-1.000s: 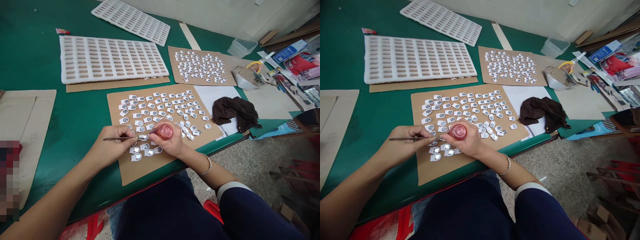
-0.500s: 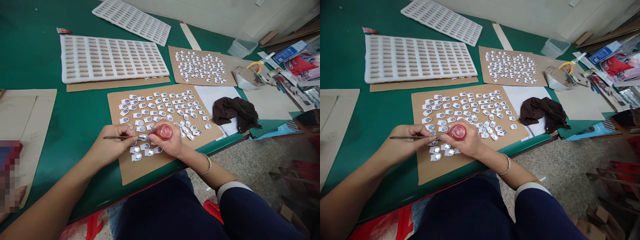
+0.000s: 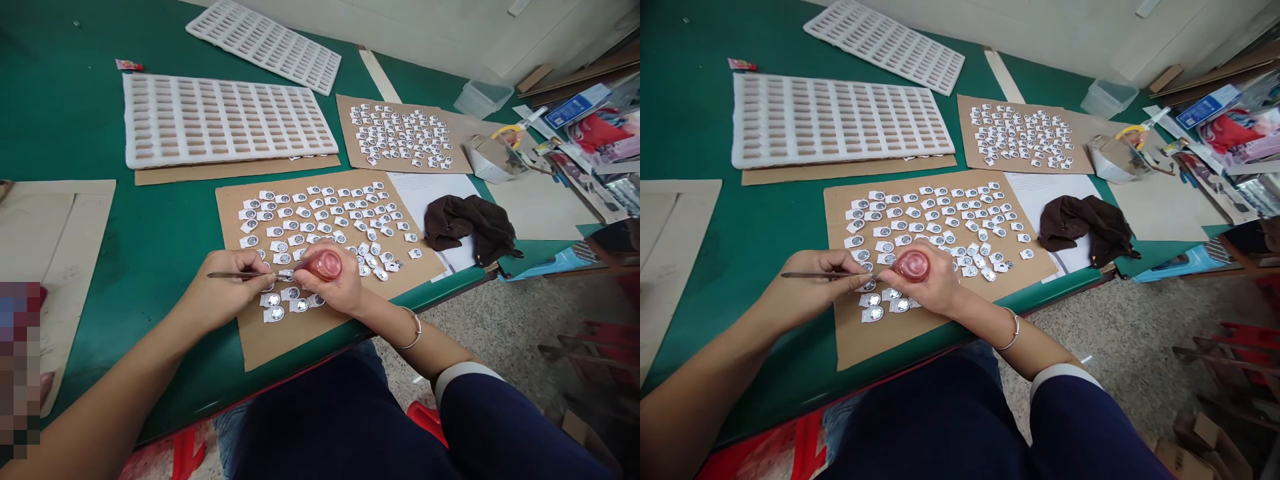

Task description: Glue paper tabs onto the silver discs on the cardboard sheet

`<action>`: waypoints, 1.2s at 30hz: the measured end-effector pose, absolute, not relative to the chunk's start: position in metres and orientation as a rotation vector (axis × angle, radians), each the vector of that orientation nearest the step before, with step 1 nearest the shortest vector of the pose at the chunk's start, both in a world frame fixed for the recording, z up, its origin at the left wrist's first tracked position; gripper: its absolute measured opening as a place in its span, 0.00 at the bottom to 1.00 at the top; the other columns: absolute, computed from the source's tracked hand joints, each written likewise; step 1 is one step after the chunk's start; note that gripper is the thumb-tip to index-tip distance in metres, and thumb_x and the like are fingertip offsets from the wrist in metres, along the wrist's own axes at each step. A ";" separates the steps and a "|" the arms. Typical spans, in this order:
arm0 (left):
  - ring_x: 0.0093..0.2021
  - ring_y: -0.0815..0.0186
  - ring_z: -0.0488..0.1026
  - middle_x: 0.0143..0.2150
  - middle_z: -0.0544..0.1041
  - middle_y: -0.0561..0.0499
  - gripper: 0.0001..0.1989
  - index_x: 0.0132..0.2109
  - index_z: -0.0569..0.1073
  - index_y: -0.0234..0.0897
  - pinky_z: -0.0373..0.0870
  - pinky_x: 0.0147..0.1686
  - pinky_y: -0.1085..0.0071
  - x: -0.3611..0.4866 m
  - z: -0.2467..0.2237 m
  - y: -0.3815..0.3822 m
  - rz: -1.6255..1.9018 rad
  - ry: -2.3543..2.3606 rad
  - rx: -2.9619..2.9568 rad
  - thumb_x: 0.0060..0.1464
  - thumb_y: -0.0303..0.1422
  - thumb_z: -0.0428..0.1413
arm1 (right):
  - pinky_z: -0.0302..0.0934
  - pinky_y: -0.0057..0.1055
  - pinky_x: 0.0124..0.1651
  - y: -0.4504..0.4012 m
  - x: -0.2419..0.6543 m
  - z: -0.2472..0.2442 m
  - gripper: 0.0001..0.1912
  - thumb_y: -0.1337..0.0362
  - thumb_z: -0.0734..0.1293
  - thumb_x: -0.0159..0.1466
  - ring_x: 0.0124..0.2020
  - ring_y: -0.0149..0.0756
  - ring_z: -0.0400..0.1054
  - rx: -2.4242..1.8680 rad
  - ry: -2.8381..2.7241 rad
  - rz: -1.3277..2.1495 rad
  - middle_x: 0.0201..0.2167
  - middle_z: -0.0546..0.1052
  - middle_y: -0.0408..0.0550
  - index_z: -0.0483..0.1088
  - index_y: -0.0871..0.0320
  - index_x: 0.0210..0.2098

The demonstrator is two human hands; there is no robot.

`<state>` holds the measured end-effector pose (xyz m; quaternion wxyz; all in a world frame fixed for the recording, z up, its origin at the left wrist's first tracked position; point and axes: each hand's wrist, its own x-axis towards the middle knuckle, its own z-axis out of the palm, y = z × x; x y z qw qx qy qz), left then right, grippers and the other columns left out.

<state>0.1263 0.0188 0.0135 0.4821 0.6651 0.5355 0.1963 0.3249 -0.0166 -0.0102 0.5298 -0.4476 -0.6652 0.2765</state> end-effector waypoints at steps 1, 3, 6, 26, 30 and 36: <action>0.22 0.68 0.69 0.21 0.75 0.53 0.10 0.24 0.74 0.38 0.62 0.20 0.74 0.126 0.014 0.019 0.479 1.305 1.622 0.43 0.40 0.61 | 0.68 0.34 0.37 -0.017 0.325 -0.010 0.11 0.58 0.73 0.56 0.31 0.33 0.70 -1.070 -1.591 0.659 0.29 0.75 0.45 0.69 0.56 0.33; 0.23 0.67 0.70 0.21 0.75 0.53 0.10 0.24 0.74 0.38 0.63 0.20 0.74 0.126 0.014 0.018 0.483 1.304 1.623 0.42 0.40 0.62 | 0.68 0.34 0.37 -0.017 0.325 -0.010 0.11 0.57 0.72 0.56 0.32 0.33 0.70 -1.077 -1.595 0.658 0.30 0.75 0.44 0.69 0.55 0.33; 0.23 0.67 0.71 0.21 0.75 0.53 0.11 0.24 0.74 0.38 0.64 0.21 0.74 0.127 0.013 0.018 0.495 1.304 1.615 0.42 0.41 0.62 | 0.69 0.34 0.39 -0.017 0.326 -0.011 0.12 0.55 0.72 0.56 0.32 0.33 0.71 -1.106 -1.568 0.688 0.30 0.75 0.44 0.69 0.55 0.32; 0.40 0.67 0.77 0.39 0.79 0.54 0.03 0.40 0.73 0.42 0.72 0.39 0.74 0.126 0.020 -0.059 0.765 1.195 2.160 0.57 0.31 0.56 | 0.57 0.28 0.15 0.004 0.346 0.030 0.21 0.43 0.65 0.59 0.24 0.35 0.73 -1.004 -1.028 1.118 0.32 0.69 0.44 0.60 0.50 0.42; 0.38 0.67 0.77 0.37 0.79 0.54 0.02 0.39 0.73 0.40 0.72 0.36 0.74 0.130 0.013 -0.060 0.812 1.242 2.211 0.57 0.30 0.56 | 0.67 0.31 0.20 0.000 0.338 0.022 0.23 0.42 0.65 0.58 0.27 0.36 0.74 -1.018 -1.043 1.147 0.35 0.68 0.44 0.58 0.49 0.43; 0.36 0.65 0.77 0.35 0.79 0.52 0.03 0.39 0.73 0.40 0.71 0.31 0.72 0.131 0.012 -0.057 0.779 1.251 2.211 0.58 0.32 0.56 | 0.71 0.31 0.24 -0.001 0.338 0.018 0.22 0.45 0.67 0.57 0.25 0.34 0.73 -1.004 -0.997 1.154 0.33 0.68 0.42 0.59 0.50 0.42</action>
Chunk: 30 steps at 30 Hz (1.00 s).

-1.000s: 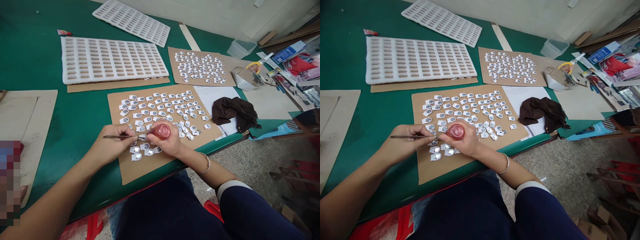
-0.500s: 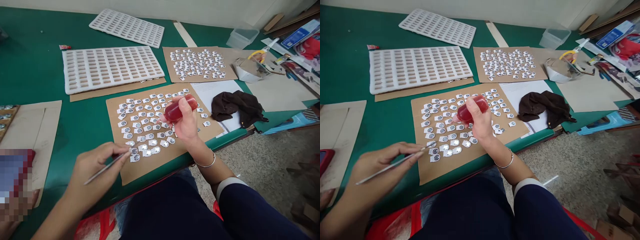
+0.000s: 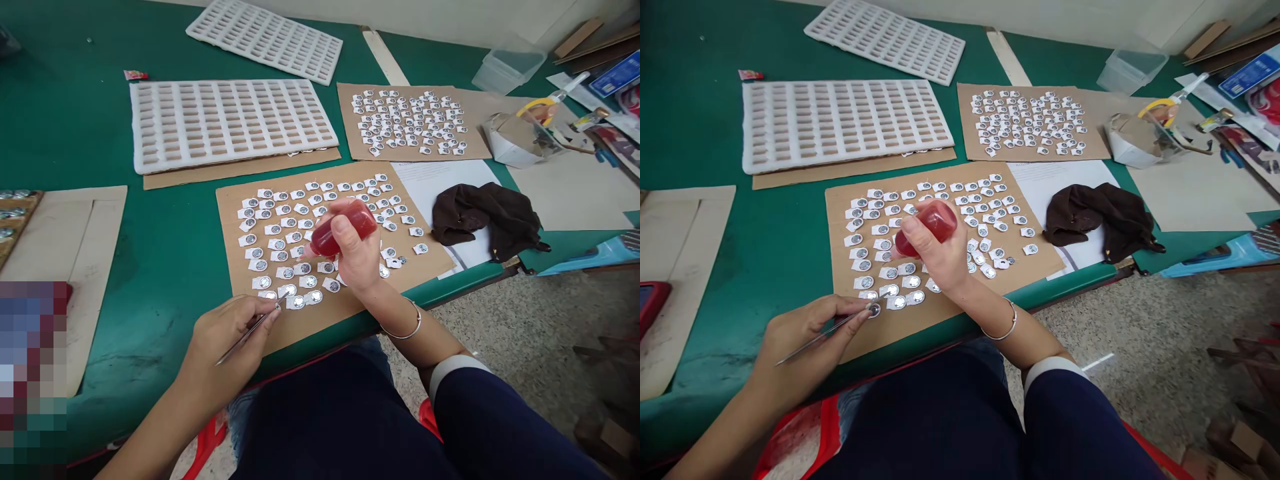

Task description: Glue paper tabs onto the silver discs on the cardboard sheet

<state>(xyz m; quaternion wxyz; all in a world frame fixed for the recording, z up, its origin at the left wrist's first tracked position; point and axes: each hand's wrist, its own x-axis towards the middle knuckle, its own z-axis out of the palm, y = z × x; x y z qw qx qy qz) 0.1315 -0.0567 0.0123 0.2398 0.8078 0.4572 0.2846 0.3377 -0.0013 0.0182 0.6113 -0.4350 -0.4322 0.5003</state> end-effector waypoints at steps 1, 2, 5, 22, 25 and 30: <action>0.36 0.65 0.77 0.35 0.79 0.52 0.03 0.39 0.73 0.40 0.70 0.31 0.72 0.132 0.012 -0.056 0.775 1.249 2.212 0.58 0.32 0.56 | 0.70 0.31 0.23 -0.001 0.338 0.018 0.22 0.45 0.67 0.57 0.25 0.34 0.73 -1.011 -1.003 1.146 0.33 0.68 0.43 0.59 0.50 0.42; 0.35 0.65 0.77 0.35 0.79 0.52 0.02 0.39 0.73 0.40 0.70 0.30 0.72 0.132 0.012 -0.056 0.774 1.246 2.213 0.58 0.31 0.56 | 0.70 0.31 0.23 -0.001 0.338 0.017 0.22 0.44 0.66 0.58 0.24 0.34 0.73 -1.019 -1.013 1.135 0.33 0.68 0.43 0.59 0.50 0.42; 0.33 0.66 0.76 0.34 0.78 0.53 0.02 0.39 0.72 0.40 0.68 0.29 0.73 0.132 0.011 -0.055 0.765 1.231 2.213 0.58 0.31 0.55 | 0.67 0.30 0.22 -0.001 0.338 0.015 0.20 0.44 0.64 0.59 0.24 0.33 0.73 -1.048 -1.057 1.108 0.33 0.69 0.42 0.59 0.49 0.43; 0.26 0.62 0.65 0.24 0.68 0.47 0.11 0.27 0.68 0.33 0.68 0.28 0.66 0.167 0.013 -0.081 0.627 1.126 2.862 0.51 0.16 0.48 | 0.65 0.32 0.36 -0.008 0.321 0.009 0.18 0.52 0.73 0.52 0.31 0.33 0.68 -1.146 -1.530 1.025 0.29 0.73 0.43 0.66 0.55 0.32; 0.27 0.61 0.67 0.25 0.71 0.44 0.12 0.26 0.69 0.32 0.69 0.27 0.66 0.174 0.011 -0.087 0.630 1.181 3.000 0.51 0.15 0.48 | 0.64 0.32 0.35 -0.008 0.320 0.010 0.17 0.52 0.73 0.53 0.29 0.31 0.67 -1.136 -1.605 0.956 0.28 0.72 0.42 0.66 0.55 0.31; 0.27 0.60 0.68 0.24 0.71 0.43 0.13 0.26 0.70 0.33 0.68 0.25 0.65 0.179 0.011 -0.090 0.559 1.217 3.050 0.50 0.15 0.48 | 0.62 0.33 0.34 -0.007 0.319 0.010 0.18 0.49 0.73 0.53 0.27 0.32 0.66 -1.155 -1.676 0.976 0.27 0.72 0.42 0.66 0.55 0.30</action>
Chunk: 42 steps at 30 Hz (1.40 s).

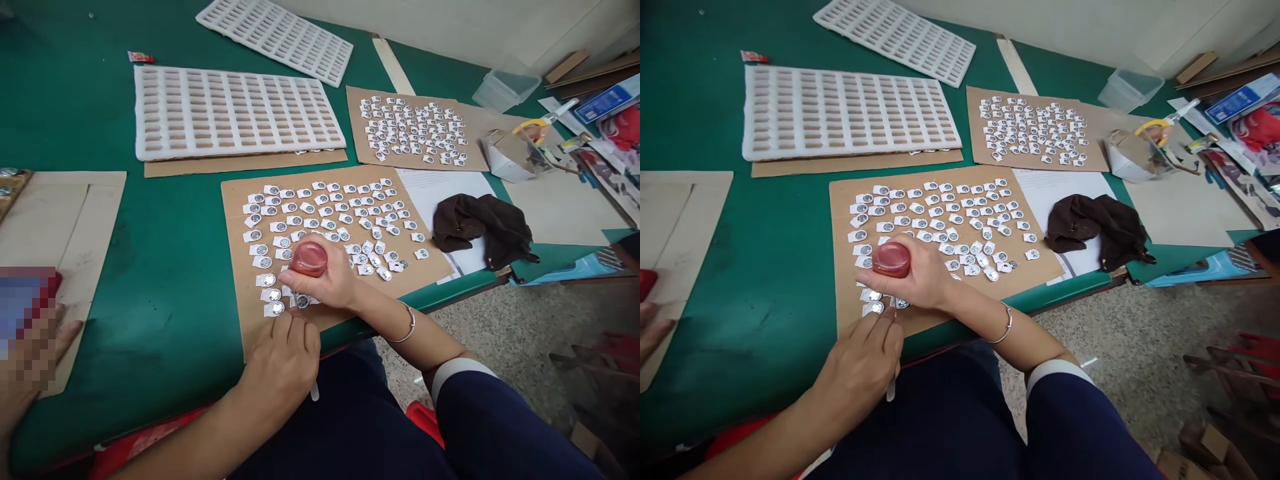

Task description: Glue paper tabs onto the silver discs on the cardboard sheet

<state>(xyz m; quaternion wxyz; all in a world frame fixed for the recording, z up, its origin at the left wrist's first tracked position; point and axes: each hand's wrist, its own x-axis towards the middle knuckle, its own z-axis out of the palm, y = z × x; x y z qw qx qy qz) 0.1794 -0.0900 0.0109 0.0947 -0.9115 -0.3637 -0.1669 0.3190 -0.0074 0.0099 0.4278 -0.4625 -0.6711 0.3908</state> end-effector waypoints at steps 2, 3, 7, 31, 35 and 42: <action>0.26 0.59 0.68 0.23 0.71 0.43 0.13 0.25 0.70 0.32 0.68 0.25 0.65 0.180 0.010 -0.091 -0.505 -1.074 -2.694 0.50 0.14 0.49 | 0.63 0.33 0.35 -0.007 0.319 0.011 0.18 0.49 0.73 0.53 0.27 0.32 0.66 -1.156 -1.695 0.978 0.27 0.72 0.43 0.66 0.55 0.30; 0.26 0.59 0.68 0.23 0.71 0.43 0.12 0.25 0.71 0.31 0.68 0.25 0.64 0.181 0.010 -0.091 -0.512 -1.072 -2.687 0.50 0.14 0.50 | 0.63 0.33 0.35 -0.007 0.319 0.011 0.19 0.48 0.72 0.53 0.27 0.32 0.66 -1.157 -1.702 0.980 0.27 0.72 0.43 0.66 0.54 0.30; 0.27 0.56 0.70 0.24 0.72 0.41 0.11 0.26 0.72 0.29 0.69 0.24 0.63 0.181 0.008 -0.092 -0.523 -1.064 -2.679 0.49 0.14 0.51 | 0.63 0.34 0.35 -0.007 0.318 0.011 0.20 0.47 0.72 0.52 0.28 0.33 0.66 -1.179 -1.718 0.996 0.27 0.73 0.43 0.65 0.54 0.31; 0.26 0.59 0.68 0.24 0.72 0.42 0.12 0.26 0.71 0.30 0.67 0.25 0.64 0.180 0.007 -0.092 -0.539 -1.059 -2.693 0.50 0.14 0.49 | 0.64 0.33 0.35 -0.008 0.318 0.011 0.19 0.47 0.72 0.54 0.28 0.32 0.67 -1.170 -1.745 0.971 0.27 0.73 0.43 0.66 0.55 0.31; 0.27 0.58 0.69 0.25 0.72 0.42 0.13 0.26 0.71 0.31 0.67 0.26 0.64 0.180 0.008 -0.091 -0.530 -1.062 -2.691 0.51 0.14 0.49 | 0.64 0.33 0.35 -0.007 0.317 0.010 0.19 0.47 0.72 0.54 0.28 0.33 0.67 -1.160 -1.736 0.960 0.27 0.73 0.43 0.65 0.54 0.30; 0.28 0.58 0.69 0.26 0.73 0.41 0.13 0.26 0.72 0.31 0.67 0.27 0.64 0.179 0.007 -0.091 -0.547 -1.051 -2.684 0.52 0.15 0.48 | 0.64 0.33 0.35 -0.007 0.316 0.007 0.21 0.45 0.71 0.53 0.28 0.32 0.67 -1.173 -1.721 0.943 0.28 0.74 0.43 0.66 0.54 0.31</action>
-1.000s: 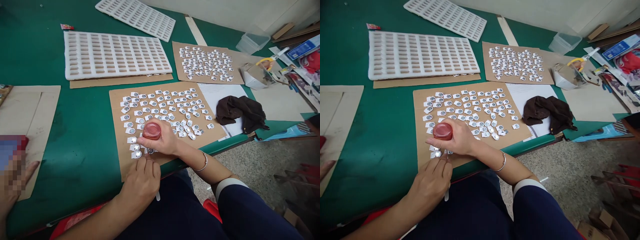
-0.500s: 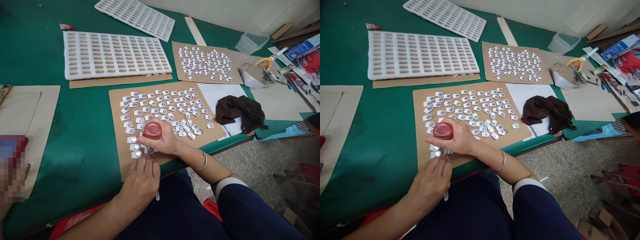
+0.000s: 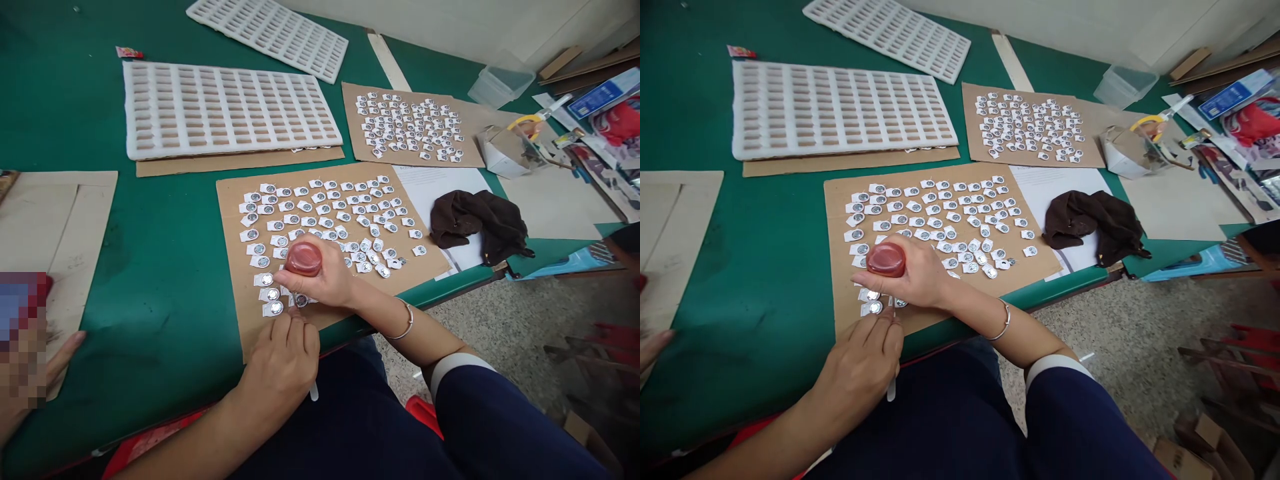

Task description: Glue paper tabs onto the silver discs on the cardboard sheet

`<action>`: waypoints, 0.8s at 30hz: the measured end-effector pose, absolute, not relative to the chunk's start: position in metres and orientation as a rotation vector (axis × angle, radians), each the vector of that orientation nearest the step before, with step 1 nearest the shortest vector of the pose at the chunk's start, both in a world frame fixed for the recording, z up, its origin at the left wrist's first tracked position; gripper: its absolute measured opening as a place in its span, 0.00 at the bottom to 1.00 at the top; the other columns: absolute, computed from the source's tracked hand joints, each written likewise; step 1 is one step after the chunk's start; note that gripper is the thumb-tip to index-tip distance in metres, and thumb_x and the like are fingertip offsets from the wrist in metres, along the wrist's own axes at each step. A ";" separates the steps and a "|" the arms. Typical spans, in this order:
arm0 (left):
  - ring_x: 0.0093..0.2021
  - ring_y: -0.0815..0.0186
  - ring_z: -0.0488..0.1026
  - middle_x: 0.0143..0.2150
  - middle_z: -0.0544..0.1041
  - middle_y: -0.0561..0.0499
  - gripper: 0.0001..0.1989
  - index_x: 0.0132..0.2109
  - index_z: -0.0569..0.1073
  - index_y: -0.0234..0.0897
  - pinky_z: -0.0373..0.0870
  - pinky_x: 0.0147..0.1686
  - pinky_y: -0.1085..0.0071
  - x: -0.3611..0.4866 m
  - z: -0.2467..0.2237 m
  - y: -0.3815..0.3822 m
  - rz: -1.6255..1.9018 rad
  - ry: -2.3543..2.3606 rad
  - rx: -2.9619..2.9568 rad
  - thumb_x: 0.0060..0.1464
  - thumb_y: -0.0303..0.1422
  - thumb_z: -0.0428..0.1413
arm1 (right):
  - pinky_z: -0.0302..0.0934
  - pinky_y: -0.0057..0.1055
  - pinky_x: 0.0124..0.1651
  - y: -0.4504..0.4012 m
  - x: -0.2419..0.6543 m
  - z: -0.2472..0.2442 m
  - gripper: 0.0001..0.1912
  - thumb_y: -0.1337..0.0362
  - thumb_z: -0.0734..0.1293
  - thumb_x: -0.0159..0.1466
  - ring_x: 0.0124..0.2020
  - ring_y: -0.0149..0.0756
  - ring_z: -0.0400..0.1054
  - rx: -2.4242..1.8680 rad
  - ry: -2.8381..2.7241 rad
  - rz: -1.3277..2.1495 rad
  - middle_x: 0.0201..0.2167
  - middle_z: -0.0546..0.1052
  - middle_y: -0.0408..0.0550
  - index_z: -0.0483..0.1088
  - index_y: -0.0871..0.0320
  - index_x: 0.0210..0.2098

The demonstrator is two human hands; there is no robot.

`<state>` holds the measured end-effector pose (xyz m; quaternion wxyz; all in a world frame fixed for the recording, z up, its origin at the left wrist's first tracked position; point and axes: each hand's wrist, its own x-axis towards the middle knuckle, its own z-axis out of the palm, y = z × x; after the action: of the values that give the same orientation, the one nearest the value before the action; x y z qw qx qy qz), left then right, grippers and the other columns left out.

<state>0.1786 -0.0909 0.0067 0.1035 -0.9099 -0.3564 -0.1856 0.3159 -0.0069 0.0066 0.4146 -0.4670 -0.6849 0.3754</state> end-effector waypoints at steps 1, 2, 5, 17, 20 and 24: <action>0.28 0.58 0.69 0.26 0.73 0.40 0.13 0.26 0.72 0.30 0.66 0.26 0.64 0.179 0.007 -0.091 -0.548 -1.051 -2.690 0.51 0.14 0.49 | 0.64 0.32 0.35 -0.007 0.316 0.006 0.20 0.45 0.71 0.54 0.28 0.32 0.67 -1.170 -1.719 0.942 0.28 0.74 0.43 0.66 0.54 0.31; 0.28 0.57 0.69 0.25 0.73 0.40 0.12 0.26 0.72 0.30 0.66 0.26 0.64 0.179 0.007 -0.091 -0.554 -1.051 -2.694 0.50 0.14 0.49 | 0.64 0.32 0.35 -0.007 0.316 0.006 0.20 0.45 0.71 0.54 0.28 0.32 0.67 -1.165 -1.717 0.942 0.28 0.74 0.43 0.66 0.54 0.31; 0.28 0.57 0.69 0.25 0.74 0.39 0.11 0.27 0.72 0.29 0.67 0.25 0.64 0.179 0.006 -0.091 -0.552 -1.053 -2.700 0.49 0.14 0.51 | 0.64 0.32 0.35 -0.007 0.316 0.006 0.20 0.46 0.72 0.53 0.28 0.32 0.67 -1.156 -1.706 0.946 0.28 0.74 0.42 0.66 0.54 0.31; 0.27 0.58 0.70 0.26 0.75 0.40 0.10 0.28 0.74 0.29 0.69 0.24 0.64 0.178 0.007 -0.092 -0.526 -1.053 -2.693 0.50 0.15 0.52 | 0.63 0.32 0.35 -0.007 0.316 0.005 0.19 0.48 0.72 0.54 0.28 0.32 0.67 -1.134 -1.683 0.927 0.28 0.73 0.43 0.66 0.54 0.32; 0.27 0.57 0.70 0.27 0.75 0.39 0.09 0.28 0.74 0.28 0.69 0.24 0.64 0.178 0.006 -0.091 -0.540 -1.049 -2.701 0.50 0.15 0.52 | 0.63 0.32 0.34 -0.007 0.316 0.005 0.19 0.48 0.72 0.54 0.27 0.32 0.66 -1.142 -1.708 0.922 0.27 0.73 0.42 0.66 0.55 0.31; 0.26 0.58 0.69 0.26 0.74 0.40 0.09 0.27 0.72 0.30 0.69 0.25 0.64 0.178 0.006 -0.091 -0.558 -1.042 -2.686 0.49 0.15 0.53 | 0.63 0.31 0.34 -0.006 0.315 0.002 0.18 0.49 0.73 0.53 0.27 0.31 0.67 -1.123 -1.680 0.910 0.27 0.73 0.41 0.67 0.55 0.31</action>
<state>0.1781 -0.0913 0.0058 0.1035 -0.9104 -0.3531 -0.1893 0.3152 -0.0064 0.0025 0.4461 -0.4534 -0.6785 0.3676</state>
